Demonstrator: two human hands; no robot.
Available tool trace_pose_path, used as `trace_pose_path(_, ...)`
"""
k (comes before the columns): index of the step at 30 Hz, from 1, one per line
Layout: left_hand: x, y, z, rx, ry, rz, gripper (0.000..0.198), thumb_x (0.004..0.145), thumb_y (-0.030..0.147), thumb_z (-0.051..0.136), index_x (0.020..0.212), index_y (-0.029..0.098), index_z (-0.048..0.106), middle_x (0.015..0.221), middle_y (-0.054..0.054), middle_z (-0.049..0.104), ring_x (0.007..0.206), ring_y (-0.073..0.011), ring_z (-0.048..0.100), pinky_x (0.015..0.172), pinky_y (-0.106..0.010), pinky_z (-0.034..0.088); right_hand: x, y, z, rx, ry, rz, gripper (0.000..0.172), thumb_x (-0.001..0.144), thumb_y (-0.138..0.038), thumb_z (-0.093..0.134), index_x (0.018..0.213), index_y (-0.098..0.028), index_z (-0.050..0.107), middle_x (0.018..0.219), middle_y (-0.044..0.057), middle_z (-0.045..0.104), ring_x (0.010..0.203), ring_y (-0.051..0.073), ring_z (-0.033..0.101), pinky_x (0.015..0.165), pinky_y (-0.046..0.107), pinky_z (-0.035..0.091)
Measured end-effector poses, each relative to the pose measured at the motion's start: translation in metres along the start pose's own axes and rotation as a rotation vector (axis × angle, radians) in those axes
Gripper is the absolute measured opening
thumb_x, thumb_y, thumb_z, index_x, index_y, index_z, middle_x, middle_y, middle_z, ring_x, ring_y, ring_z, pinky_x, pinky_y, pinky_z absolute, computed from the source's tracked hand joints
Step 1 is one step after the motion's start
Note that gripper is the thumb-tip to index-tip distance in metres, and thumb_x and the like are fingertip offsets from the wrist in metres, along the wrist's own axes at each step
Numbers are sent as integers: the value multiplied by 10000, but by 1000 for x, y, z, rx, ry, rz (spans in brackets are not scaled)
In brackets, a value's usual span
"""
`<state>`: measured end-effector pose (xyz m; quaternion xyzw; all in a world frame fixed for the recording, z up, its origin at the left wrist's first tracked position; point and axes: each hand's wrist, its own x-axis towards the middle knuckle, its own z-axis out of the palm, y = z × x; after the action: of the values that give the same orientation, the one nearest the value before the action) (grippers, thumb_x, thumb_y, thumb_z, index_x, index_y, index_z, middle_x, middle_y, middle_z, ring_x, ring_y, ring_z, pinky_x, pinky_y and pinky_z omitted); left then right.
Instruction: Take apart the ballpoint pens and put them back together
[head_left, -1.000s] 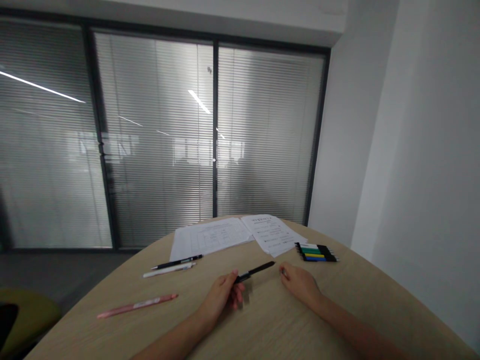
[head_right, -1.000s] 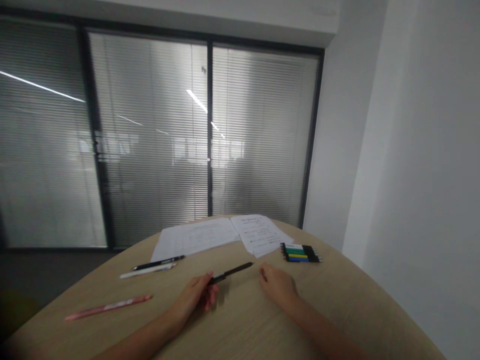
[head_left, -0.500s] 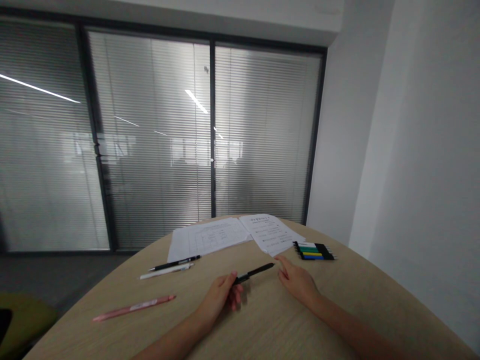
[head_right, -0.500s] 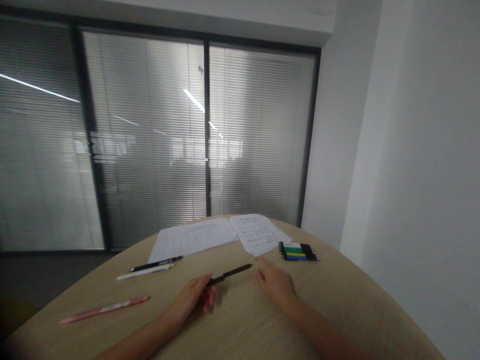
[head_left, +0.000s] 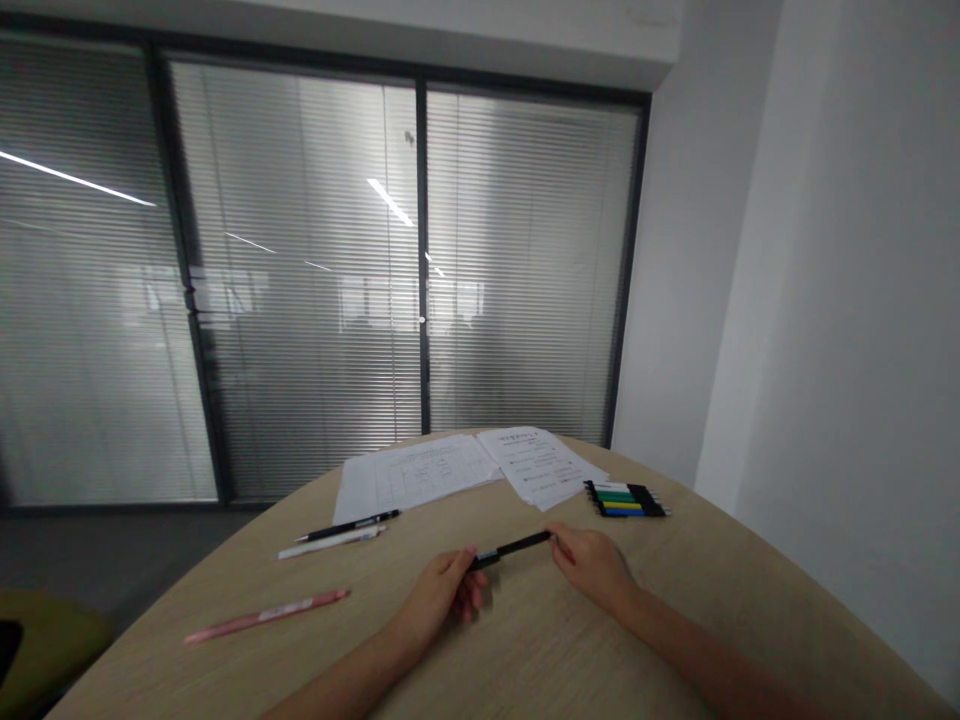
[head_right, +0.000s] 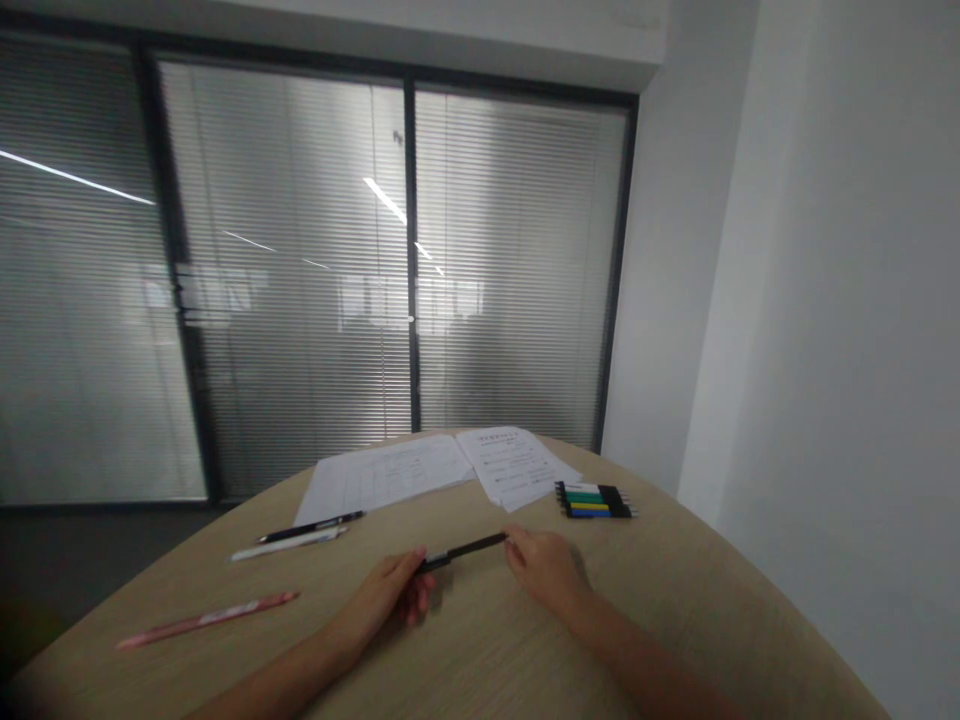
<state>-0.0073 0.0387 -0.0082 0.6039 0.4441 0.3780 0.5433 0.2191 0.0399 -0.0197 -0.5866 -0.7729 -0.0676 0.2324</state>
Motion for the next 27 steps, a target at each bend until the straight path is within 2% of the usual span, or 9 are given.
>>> trace_pose_path(9, 0, 1, -1, -57, 53, 13, 547, 639, 669, 427, 549, 141, 540, 379, 22, 513, 327, -83, 429, 385, -211, 279, -1, 0, -2, 73, 1, -6, 295, 817, -244, 385, 1041, -246, 577, 894, 54, 675, 767, 197, 612, 667, 265, 407)
trace_pose_path(23, -6, 11, -3, -141, 190, 57, 523, 631, 631, 448, 496, 136, 546, 338, 22, 492, 301, -85, 403, 372, -210, 276, 2, 9, 4, 108, 100, 131, 286, 854, -272, 326, 990, -246, 576, 801, 29, 670, 709, 173, 603, 625, 240, 403)
trace_pose_path(27, -7, 15, -4, -159, 246, 61, 517, 625, 627, 445, 478, 140, 539, 328, 22, 485, 294, -86, 396, 373, -209, 276, 8, 17, 6, 155, 175, 132, 304, 855, -245, 302, 999, -220, 568, 933, 52, 649, 843, 187, 590, 713, 263, 415)
